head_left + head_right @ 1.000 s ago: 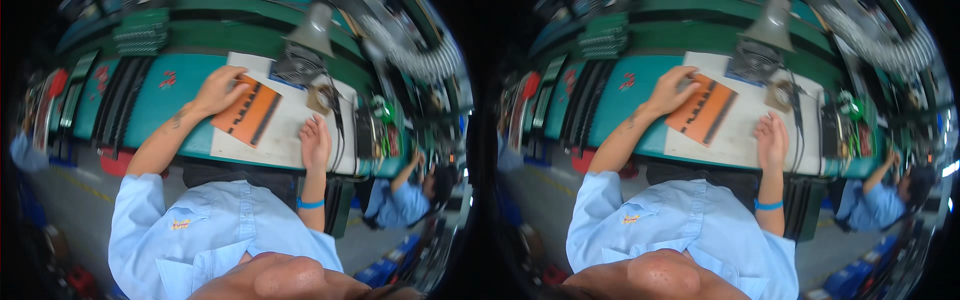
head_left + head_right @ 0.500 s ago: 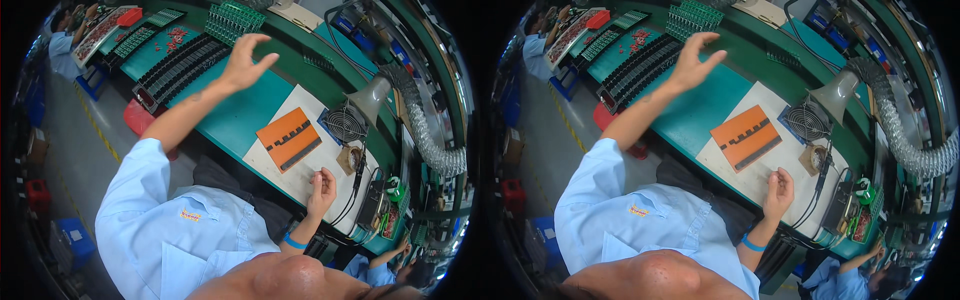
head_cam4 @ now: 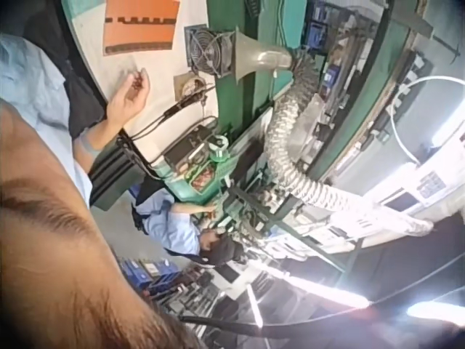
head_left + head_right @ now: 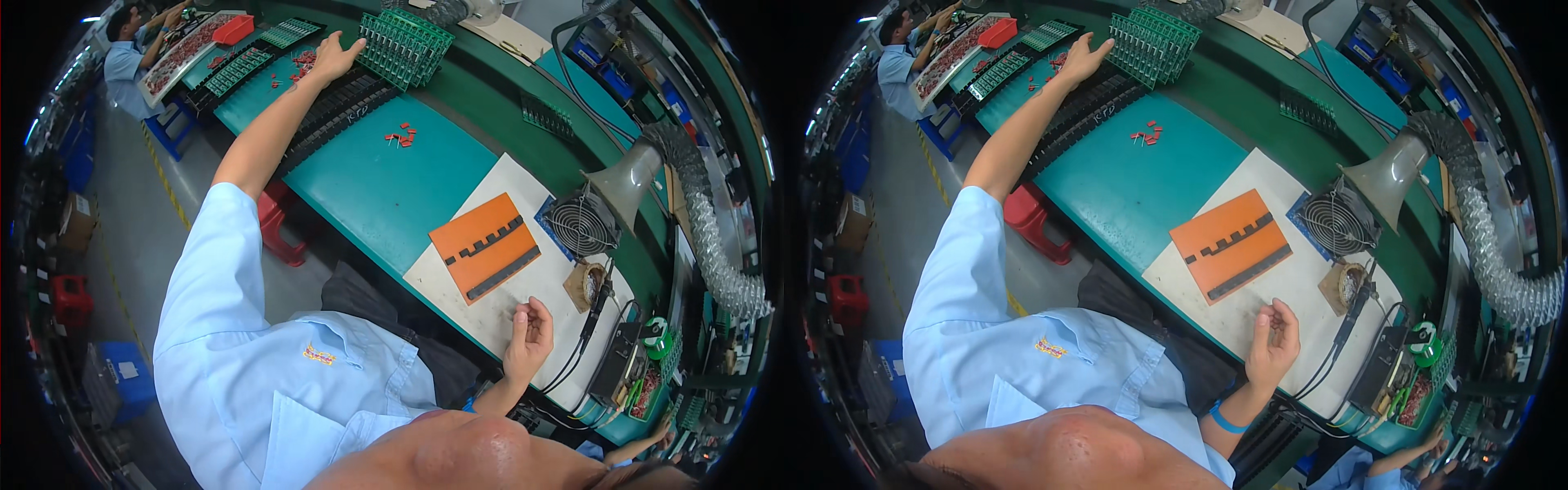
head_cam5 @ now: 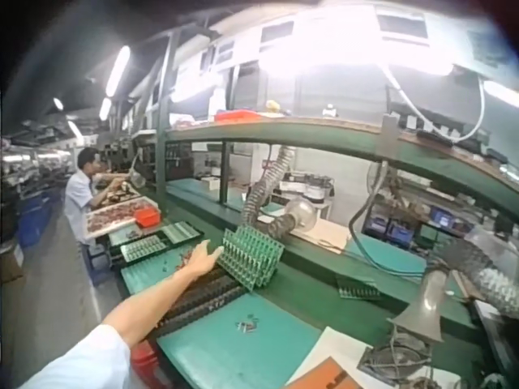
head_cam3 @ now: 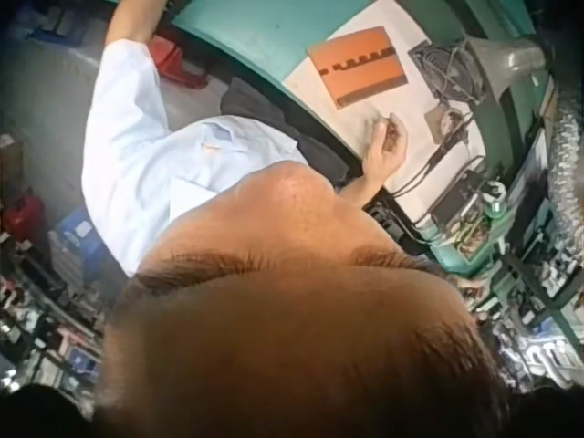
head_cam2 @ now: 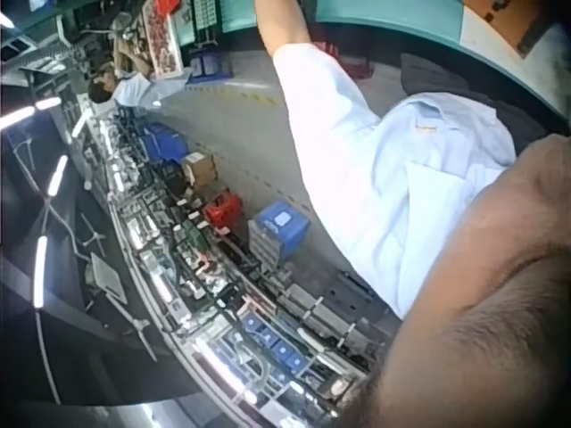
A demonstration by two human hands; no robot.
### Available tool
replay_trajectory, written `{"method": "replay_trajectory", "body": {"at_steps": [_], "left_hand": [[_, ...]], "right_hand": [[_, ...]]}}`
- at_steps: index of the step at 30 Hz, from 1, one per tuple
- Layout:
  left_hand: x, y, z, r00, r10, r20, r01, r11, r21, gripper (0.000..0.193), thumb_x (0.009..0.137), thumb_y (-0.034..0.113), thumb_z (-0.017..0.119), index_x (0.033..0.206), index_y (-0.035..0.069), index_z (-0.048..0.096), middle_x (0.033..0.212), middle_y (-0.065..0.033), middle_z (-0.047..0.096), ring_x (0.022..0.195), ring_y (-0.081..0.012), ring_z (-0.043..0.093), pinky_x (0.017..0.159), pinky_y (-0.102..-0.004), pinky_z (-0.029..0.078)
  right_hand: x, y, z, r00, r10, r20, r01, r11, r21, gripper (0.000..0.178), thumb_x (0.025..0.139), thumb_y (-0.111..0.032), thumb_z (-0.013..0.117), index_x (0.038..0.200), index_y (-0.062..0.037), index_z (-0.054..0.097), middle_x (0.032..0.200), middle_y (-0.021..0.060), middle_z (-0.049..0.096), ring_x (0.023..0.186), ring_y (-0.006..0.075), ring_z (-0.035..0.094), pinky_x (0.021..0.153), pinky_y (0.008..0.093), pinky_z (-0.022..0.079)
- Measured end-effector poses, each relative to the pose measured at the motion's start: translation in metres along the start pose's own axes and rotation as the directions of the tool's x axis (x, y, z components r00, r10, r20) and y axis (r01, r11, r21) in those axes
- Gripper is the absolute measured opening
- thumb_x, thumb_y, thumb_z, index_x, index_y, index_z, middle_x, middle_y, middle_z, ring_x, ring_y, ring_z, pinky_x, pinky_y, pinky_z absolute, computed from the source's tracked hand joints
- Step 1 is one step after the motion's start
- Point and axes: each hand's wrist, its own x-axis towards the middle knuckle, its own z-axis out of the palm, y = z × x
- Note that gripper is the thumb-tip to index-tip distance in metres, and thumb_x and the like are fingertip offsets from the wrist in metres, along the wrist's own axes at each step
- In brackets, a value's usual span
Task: The person solders components onto a circuit board using a soldering iron, inserts electronic components into another circuit board by hand, and covers it with a metal plate.
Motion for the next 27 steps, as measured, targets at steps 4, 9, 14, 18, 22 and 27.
{"method": "replay_trajectory", "body": {"at_steps": [4, 9, 14, 18, 22, 27], "left_hand": [[0.015, -0.016, 0.000, 0.998, 0.051, -0.031, -0.051, 0.999, 0.003, 0.086, 0.094, 0.060, 0.062, 0.146, -0.007, 0.048, 0.145, -0.0280, 0.055, 0.128, -0.0419, 0.058, 0.108, -0.0478, 0.047], [0.016, -0.025, -0.032, 0.996, -0.057, -0.064, 0.043, 0.978, -0.205, 0.078, 0.097, 0.052, 0.066, 0.147, -0.005, 0.048, 0.142, -0.0239, 0.060, 0.126, -0.0326, 0.062, 0.102, -0.0383, 0.052], [0.049, -0.106, -0.083, 0.977, -0.163, -0.135, 0.117, 0.948, -0.296, 0.072, 0.097, 0.043, 0.072, 0.143, -0.008, 0.050, 0.137, -0.0231, 0.061, 0.117, -0.0286, 0.066, 0.096, -0.0339, 0.056], [0.043, -0.098, -0.071, 0.949, -0.317, 0.007, 0.235, 0.690, -0.684, 0.065, 0.099, 0.037, 0.071, 0.142, -0.008, 0.050, 0.133, -0.0219, 0.062, 0.116, -0.0277, 0.066, 0.099, -0.0345, 0.056], [0.038, -0.089, -0.072, 0.946, -0.319, 0.065, 0.256, 0.607, -0.752, 0.058, 0.102, 0.033, 0.067, 0.141, -0.006, 0.052, 0.134, -0.0195, 0.062, 0.117, -0.0280, 0.065, 0.102, -0.0355, 0.055], [0.021, -0.053, -0.056, 0.964, -0.218, 0.150, 0.261, 0.689, -0.676, 0.053, 0.103, 0.034, 0.065, 0.139, -0.003, 0.054, 0.135, -0.0174, 0.062, 0.119, -0.0277, 0.064, 0.104, -0.0360, 0.053]], "right_hand": [[-0.003, -0.002, 0.001, 1.000, 0.020, -0.007, -0.020, 0.999, -0.035, 0.029, 0.099, -0.004, 0.065, 0.127, 0.0047, 0.062, 0.104, 0.0128, 0.068, 0.094, 0.0181, 0.062, 0.090, 0.0282, 0.049], [-0.004, -0.003, 0.000, 0.999, 0.038, 0.009, -0.038, 0.997, -0.066, 0.031, 0.100, -0.002, 0.062, 0.130, 0.0045, 0.060, 0.106, 0.0127, 0.067, 0.096, 0.0174, 0.060, 0.091, 0.0278, 0.048], [0.002, -0.006, 0.007, 0.999, 0.036, 0.016, -0.036, 0.999, -0.033, 0.031, 0.096, -0.002, 0.066, 0.126, 0.0048, 0.063, 0.103, 0.0132, 0.068, 0.093, 0.0189, 0.062, 0.089, 0.0291, 0.049], [0.000, -0.007, 0.006, 0.998, 0.057, -0.018, -0.058, 0.997, -0.059, 0.031, 0.096, -0.001, 0.065, 0.126, 0.0049, 0.063, 0.102, 0.0133, 0.068, 0.093, 0.0192, 0.061, 0.088, 0.0294, 0.049], [0.001, -0.009, 0.007, 0.999, 0.036, 0.003, -0.036, 0.996, -0.088, 0.031, 0.095, -0.001, 0.066, 0.125, 0.0052, 0.063, 0.103, 0.0136, 0.068, 0.093, 0.0195, 0.061, 0.088, 0.0295, 0.049], [0.001, -0.010, 0.006, 0.999, 0.046, -0.001, -0.046, 0.995, -0.088, 0.031, 0.095, -0.001, 0.066, 0.125, 0.0055, 0.063, 0.103, 0.0138, 0.068, 0.093, 0.0195, 0.061, 0.088, 0.0295, 0.049]]}}
